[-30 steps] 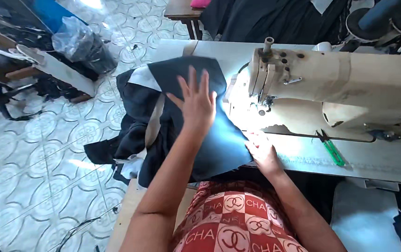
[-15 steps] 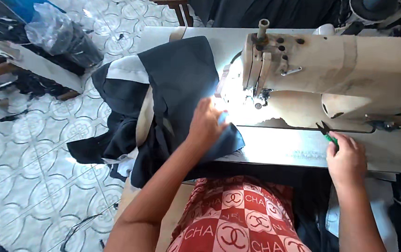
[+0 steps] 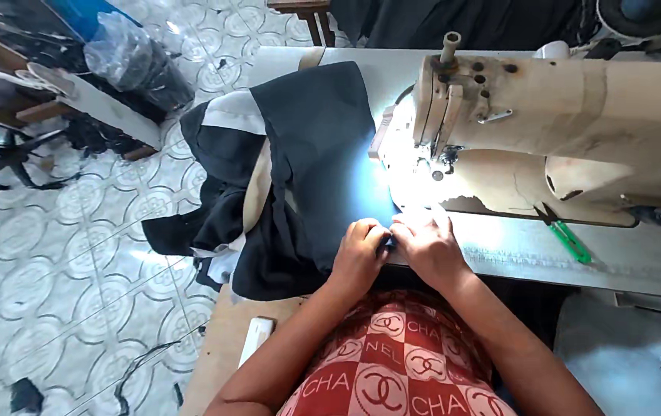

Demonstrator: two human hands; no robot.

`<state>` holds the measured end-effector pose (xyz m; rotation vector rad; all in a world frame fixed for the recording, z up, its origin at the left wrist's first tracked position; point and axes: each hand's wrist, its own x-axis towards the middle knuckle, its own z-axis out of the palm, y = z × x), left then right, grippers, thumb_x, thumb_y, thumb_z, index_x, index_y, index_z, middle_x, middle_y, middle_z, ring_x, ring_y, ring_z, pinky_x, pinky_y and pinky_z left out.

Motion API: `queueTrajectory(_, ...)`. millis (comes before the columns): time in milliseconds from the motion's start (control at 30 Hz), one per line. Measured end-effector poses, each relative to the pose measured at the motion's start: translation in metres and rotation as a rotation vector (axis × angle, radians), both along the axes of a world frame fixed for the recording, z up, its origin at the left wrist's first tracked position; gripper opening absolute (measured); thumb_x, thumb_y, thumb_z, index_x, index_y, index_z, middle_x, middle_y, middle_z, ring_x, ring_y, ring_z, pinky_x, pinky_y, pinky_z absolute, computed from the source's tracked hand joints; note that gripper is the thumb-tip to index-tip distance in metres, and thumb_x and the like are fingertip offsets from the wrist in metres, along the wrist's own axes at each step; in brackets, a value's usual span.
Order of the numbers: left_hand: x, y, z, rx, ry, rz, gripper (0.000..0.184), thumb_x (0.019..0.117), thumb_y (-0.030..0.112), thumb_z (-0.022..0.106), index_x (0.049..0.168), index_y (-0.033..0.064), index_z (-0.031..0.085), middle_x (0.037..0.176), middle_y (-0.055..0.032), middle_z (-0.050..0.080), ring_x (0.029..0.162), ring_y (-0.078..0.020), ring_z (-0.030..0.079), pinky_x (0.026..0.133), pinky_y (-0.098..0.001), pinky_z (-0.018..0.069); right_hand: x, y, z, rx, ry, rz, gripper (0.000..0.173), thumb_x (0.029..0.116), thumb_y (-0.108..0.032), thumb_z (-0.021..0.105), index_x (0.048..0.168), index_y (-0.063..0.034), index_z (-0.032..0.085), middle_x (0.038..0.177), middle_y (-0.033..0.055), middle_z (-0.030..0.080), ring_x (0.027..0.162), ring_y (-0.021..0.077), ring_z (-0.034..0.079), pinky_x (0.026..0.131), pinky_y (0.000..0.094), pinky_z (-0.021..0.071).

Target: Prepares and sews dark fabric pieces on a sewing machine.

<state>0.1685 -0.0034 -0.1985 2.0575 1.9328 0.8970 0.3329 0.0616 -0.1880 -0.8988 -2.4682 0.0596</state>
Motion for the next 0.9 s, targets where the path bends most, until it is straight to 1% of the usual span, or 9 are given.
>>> queueTrajectory(67, -0.006, -0.007, -0.002, 0.009, 0.069, 0.043, 0.021, 0.0860, 0.010, 0.071, 0.106, 0.0109, 0.076, 0.110, -0.0123, 0.070, 0.109, -0.0334, 0.067, 0.091, -0.0530, 0.0551, -0.003, 0.004, 0.000, 0.027, -0.033, -0.046, 0.011, 0.0957, -0.014, 0.065, 0.100, -0.0134, 0.076, 0.109, 0.0063, 0.075, 0.108, 0.0290, 0.069, 0.101, 0.0593, 0.0469)
queueTrajectory(167, -0.022, -0.021, 0.006, -0.015, 0.165, 0.153, 0.033, 0.0820, 0.000, 0.069, 0.111, 0.0147, 0.076, 0.116, -0.0111, 0.071, 0.116, -0.0359, 0.065, 0.096, -0.0607, 0.0497, -0.002, 0.007, -0.001, 0.012, -0.093, -0.138, 0.015, 0.0907, -0.008, 0.068, 0.103, -0.0102, 0.077, 0.105, 0.0131, 0.074, 0.107, 0.0352, 0.068, 0.103, 0.0600, 0.0457)
queueTrajectory(300, -0.052, -0.035, 0.017, 0.026, 0.197, 0.295, 0.042, 0.0780, -0.008, 0.066, 0.112, 0.0152, 0.076, 0.120, -0.0143, 0.070, 0.118, -0.0418, 0.063, 0.095, -0.0652, 0.0479, -0.001, 0.006, 0.003, -0.063, -0.055, -0.224, 0.018, 0.0841, -0.004, 0.074, 0.101, -0.0061, 0.077, 0.101, 0.0169, 0.073, 0.100, 0.0378, 0.070, 0.085, 0.0561, 0.0547)
queueTrajectory(467, -0.061, -0.043, 0.037, 0.077, 0.033, 0.404, 0.033, 0.0735, -0.007, 0.068, 0.106, 0.0012, 0.070, 0.116, -0.0200, 0.068, 0.116, -0.0409, 0.062, 0.098, -0.0535, 0.0512, -0.013, -0.003, 0.005, -0.182, 0.029, -0.220, 0.023, 0.0821, 0.001, 0.073, 0.105, 0.0000, 0.074, 0.100, 0.0195, 0.072, 0.091, 0.0374, 0.072, 0.075, 0.0513, 0.0594)
queueTrajectory(533, -0.061, -0.043, 0.043, 0.054, -0.032, 0.434, 0.028, 0.0777, -0.001, 0.070, 0.105, -0.0029, 0.064, 0.112, -0.0222, 0.066, 0.111, -0.0389, 0.063, 0.095, -0.0508, 0.0523, -0.011, -0.004, 0.018, -0.442, 0.116, -0.159, 0.019, 0.0893, -0.001, 0.067, 0.107, -0.0020, 0.075, 0.094, 0.0151, 0.074, 0.083, 0.0300, 0.074, 0.071, 0.0472, 0.0607)
queueTrajectory(633, -0.060, -0.041, 0.042, -0.031, -0.040, 0.409, 0.024, 0.0818, -0.001, 0.069, 0.104, -0.0072, 0.063, 0.110, -0.0261, 0.066, 0.103, -0.0402, 0.067, 0.087, -0.0524, 0.0564, 0.001, 0.007, 0.044, -1.204, 0.383, 0.068, 0.019, 0.1036, -0.012, 0.055, 0.109, -0.0074, 0.072, 0.092, -0.0024, 0.073, 0.083, 0.0027, 0.070, 0.078, 0.0221, 0.0591)
queueTrajectory(733, -0.057, -0.038, 0.036, -0.171, -0.049, 0.326, 0.026, 0.0830, -0.005, 0.069, 0.108, -0.0099, 0.064, 0.114, -0.0296, 0.065, 0.101, -0.0442, 0.068, 0.084, -0.0577, 0.0577, -0.001, 0.015, 0.044, -1.690, 0.840, 0.303, 0.021, 0.1040, -0.011, 0.048, 0.108, -0.0065, 0.069, 0.098, 0.0003, 0.075, 0.092, 0.0105, 0.072, 0.087, 0.0315, 0.0609)
queueTrajectory(800, -0.050, -0.035, 0.029, -0.155, -0.033, 0.316, 0.027, 0.0805, -0.005, 0.071, 0.107, -0.0077, 0.065, 0.111, -0.0278, 0.066, 0.097, -0.0417, 0.069, 0.080, -0.0546, 0.0593, -0.013, 0.014, 0.041, -1.778, 1.079, 0.354, 0.027, 0.1059, -0.016, 0.044, 0.109, -0.0080, 0.070, 0.102, 0.0040, 0.076, 0.098, 0.0163, 0.073, 0.092, 0.0384, 0.0599)
queueTrajectory(900, -0.048, -0.032, 0.025, -0.145, -0.063, 0.315, 0.024, 0.0827, -0.004, 0.071, 0.106, -0.0065, 0.066, 0.109, -0.0252, 0.067, 0.097, -0.0383, 0.070, 0.083, -0.0520, 0.0592, -0.031, 0.015, 0.032, -1.862, 1.307, 0.420, 0.037, 0.1099, -0.030, 0.035, 0.109, -0.0116, 0.067, 0.102, 0.0066, 0.075, 0.098, 0.0186, 0.073, 0.089, 0.0387, 0.0603)
